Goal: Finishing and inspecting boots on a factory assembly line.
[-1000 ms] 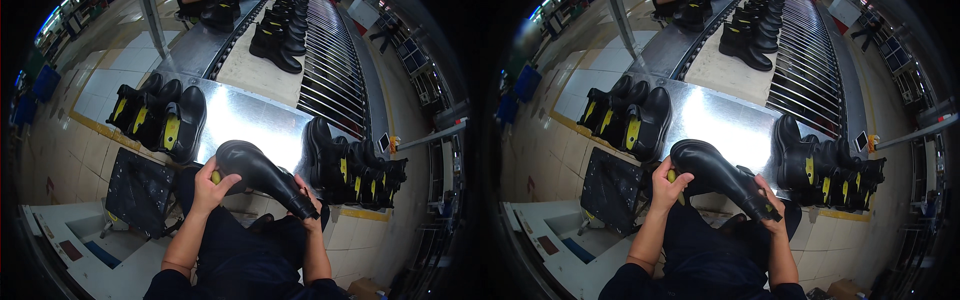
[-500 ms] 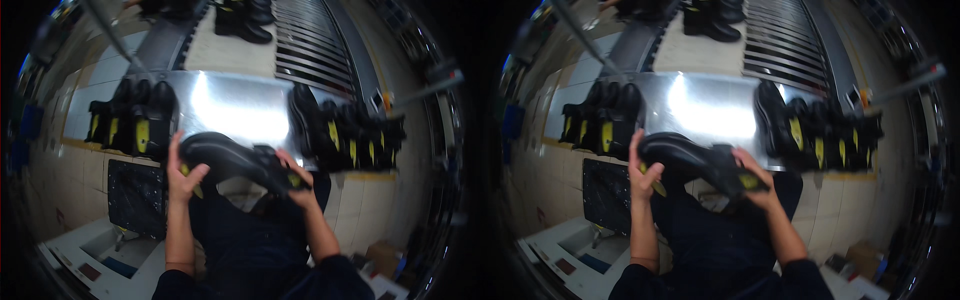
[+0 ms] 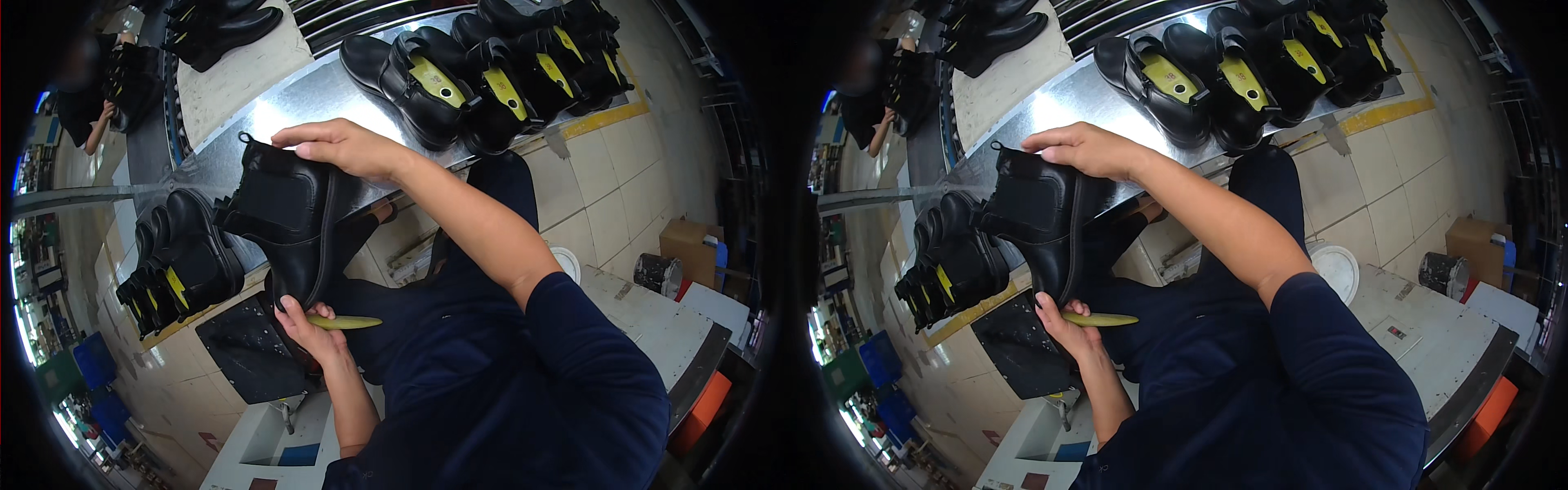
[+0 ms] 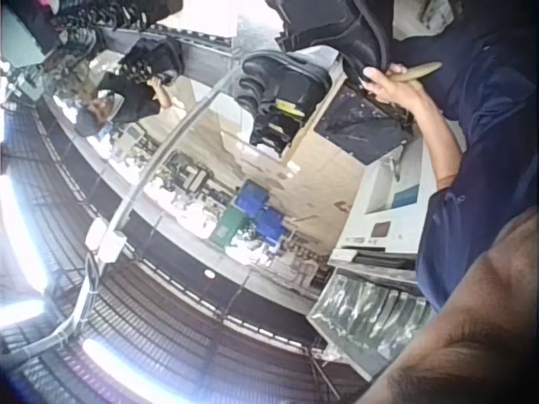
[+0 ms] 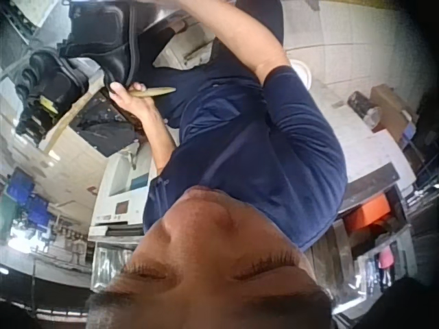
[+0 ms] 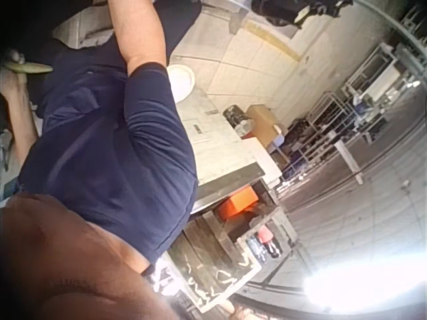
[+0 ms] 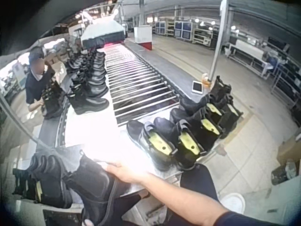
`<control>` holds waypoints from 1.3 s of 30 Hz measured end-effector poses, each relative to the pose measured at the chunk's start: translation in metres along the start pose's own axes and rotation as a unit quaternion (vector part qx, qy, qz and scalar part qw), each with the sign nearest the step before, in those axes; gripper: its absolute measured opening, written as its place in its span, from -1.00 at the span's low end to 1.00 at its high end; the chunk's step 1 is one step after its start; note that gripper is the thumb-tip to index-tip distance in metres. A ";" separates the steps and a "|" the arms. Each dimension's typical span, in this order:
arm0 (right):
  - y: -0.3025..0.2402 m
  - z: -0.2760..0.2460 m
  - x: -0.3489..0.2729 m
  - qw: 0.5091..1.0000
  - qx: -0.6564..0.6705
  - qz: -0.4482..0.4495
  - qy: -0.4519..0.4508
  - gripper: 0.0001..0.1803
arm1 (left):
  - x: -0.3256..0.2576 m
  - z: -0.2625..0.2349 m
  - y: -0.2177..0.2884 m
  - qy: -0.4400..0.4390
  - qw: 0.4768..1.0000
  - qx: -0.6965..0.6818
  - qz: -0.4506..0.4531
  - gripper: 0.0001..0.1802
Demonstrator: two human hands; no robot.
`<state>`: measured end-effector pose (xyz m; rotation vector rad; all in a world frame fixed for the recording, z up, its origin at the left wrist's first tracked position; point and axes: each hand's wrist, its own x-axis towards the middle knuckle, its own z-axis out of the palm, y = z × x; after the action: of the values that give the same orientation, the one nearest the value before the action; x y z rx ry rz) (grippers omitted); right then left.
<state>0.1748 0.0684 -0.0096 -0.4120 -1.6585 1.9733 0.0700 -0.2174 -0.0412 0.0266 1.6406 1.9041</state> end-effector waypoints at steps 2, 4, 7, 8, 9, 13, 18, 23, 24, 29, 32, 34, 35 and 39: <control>0.009 -0.008 -0.020 0.998 0.003 -0.008 0.070 -0.48 | -0.001 -0.002 -0.001 0.000 1.000 -0.025 -0.019 -0.56; 0.018 -0.018 -0.042 0.996 -0.003 -0.036 0.079 -0.51 | -0.004 -0.001 0.000 0.003 1.000 -0.022 -0.014 -0.57; 0.014 -0.006 -0.078 0.988 -0.038 0.005 0.148 -0.53 | -0.005 -0.006 -0.006 0.002 1.000 -0.025 -0.010 -0.58; 0.014 0.000 -0.091 0.973 -0.131 -0.009 0.188 -0.53 | -0.007 -0.006 -0.010 0.000 0.999 -0.029 -0.013 -0.57; 0.017 0.010 -0.102 0.949 -0.221 -0.022 0.224 -0.53 | -0.010 -0.004 -0.010 -0.002 0.999 -0.031 -0.016 -0.55; 0.011 0.078 -0.138 0.917 -0.303 -0.105 0.236 -0.33 | -0.020 -0.005 -0.019 -0.002 0.998 -0.032 -0.048 -0.52; 0.020 0.130 -0.138 0.957 -0.228 -0.084 0.156 0.14 | -0.039 -0.014 -0.052 -0.066 0.997 -0.016 -0.019 -0.74; 0.017 0.129 -0.118 0.931 -0.261 -0.027 0.253 0.39 | -0.041 -0.012 -0.060 -0.098 0.992 -0.004 -0.075 -0.12; 0.016 0.128 -0.110 0.922 -0.264 -0.017 0.284 0.41 | -0.042 -0.013 -0.060 -0.097 0.992 -0.009 -0.074 -0.12; 0.007 0.106 -0.080 0.894 -0.286 -0.085 0.333 0.08 | -0.049 -0.022 -0.055 -0.229 0.964 -0.015 -0.134 -0.12; -0.013 0.085 -0.083 0.919 -0.184 -0.032 0.347 -0.08 | -0.054 -0.006 -0.043 -0.315 0.937 -0.065 -0.136 -0.17; -0.010 0.086 -0.088 0.877 -0.316 -0.019 0.362 -0.03 | -0.054 -0.004 -0.058 -0.331 0.930 -0.058 -0.151 -0.16; -0.015 0.087 -0.092 0.869 -0.370 -0.017 0.328 0.00 | -0.053 -0.004 -0.065 -0.350 0.923 -0.031 -0.157 -0.16; -0.018 0.091 -0.097 0.850 -0.449 0.005 0.276 -0.02 | -0.066 0.006 -0.053 -0.401 0.899 0.026 -0.176 -0.22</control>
<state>0.2076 -0.0589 0.0170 -1.1879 -2.0370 0.7979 0.1484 -0.2404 -0.0638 0.4471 1.0305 1.3006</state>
